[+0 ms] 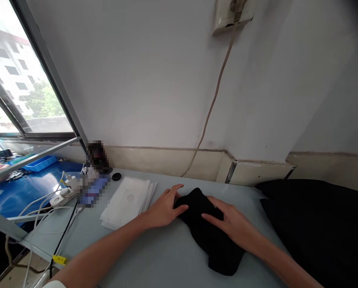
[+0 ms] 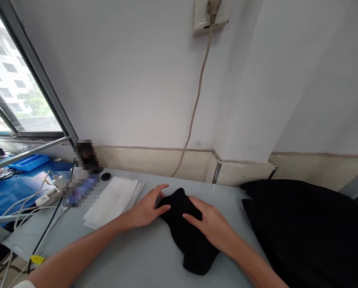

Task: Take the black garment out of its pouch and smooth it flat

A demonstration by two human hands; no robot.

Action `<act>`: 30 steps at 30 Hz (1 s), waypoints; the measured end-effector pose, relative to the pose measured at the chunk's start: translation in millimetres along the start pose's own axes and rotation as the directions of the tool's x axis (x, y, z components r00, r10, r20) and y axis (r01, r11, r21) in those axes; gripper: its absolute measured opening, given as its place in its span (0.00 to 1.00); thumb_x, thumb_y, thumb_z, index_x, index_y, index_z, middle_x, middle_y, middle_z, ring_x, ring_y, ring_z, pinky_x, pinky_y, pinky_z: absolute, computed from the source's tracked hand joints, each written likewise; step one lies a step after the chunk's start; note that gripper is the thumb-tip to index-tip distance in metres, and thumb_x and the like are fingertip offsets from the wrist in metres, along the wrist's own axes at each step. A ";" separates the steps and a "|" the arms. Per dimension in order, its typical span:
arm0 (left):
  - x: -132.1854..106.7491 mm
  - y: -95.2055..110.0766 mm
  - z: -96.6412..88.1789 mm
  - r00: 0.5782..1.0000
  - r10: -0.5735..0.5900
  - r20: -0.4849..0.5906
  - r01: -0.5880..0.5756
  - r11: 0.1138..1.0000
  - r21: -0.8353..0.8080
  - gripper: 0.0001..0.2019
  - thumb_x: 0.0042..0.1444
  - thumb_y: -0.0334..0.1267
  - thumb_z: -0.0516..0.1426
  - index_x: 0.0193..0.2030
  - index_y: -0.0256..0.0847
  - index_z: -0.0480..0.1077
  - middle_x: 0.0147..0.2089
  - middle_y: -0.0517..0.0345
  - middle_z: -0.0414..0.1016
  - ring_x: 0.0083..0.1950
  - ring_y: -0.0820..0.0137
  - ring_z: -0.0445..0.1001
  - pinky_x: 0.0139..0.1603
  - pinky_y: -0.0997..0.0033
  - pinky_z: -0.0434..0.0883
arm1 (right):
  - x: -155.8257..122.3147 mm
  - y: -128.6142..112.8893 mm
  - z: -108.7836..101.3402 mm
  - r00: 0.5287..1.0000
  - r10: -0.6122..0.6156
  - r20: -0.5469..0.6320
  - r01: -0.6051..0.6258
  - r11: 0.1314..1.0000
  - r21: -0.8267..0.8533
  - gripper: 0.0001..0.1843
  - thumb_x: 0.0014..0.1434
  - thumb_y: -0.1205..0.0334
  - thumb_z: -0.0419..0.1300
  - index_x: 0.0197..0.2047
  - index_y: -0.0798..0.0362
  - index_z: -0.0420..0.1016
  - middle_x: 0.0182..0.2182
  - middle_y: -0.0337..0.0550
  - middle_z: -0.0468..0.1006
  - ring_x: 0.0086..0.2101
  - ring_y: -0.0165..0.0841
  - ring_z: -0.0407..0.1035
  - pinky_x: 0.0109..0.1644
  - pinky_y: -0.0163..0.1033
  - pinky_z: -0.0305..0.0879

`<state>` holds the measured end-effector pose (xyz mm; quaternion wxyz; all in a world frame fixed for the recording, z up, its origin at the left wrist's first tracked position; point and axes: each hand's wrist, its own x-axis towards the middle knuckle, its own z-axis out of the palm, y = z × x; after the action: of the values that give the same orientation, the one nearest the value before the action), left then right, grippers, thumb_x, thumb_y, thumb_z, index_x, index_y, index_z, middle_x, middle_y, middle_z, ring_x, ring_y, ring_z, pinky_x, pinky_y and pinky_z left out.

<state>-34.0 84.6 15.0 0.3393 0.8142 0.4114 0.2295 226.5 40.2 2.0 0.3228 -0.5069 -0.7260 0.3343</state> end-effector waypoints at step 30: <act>15.2 -37.3 -24.0 0.939 -0.218 -0.267 0.131 0.943 -0.307 0.28 0.69 0.62 0.48 0.39 0.40 0.75 0.25 0.63 0.62 0.29 0.70 0.62 0.32 0.71 0.60 | -8.6 -8.0 14.0 0.988 -0.140 0.071 0.151 0.973 -0.175 0.23 0.72 0.44 0.53 0.62 0.41 0.80 0.62 0.42 0.79 0.67 0.49 0.65 0.72 0.60 0.59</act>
<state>-60.4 122.0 4.7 0.4062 0.6731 0.4916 0.3746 213.4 27.7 -0.6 0.2779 -0.4694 -0.7976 0.2575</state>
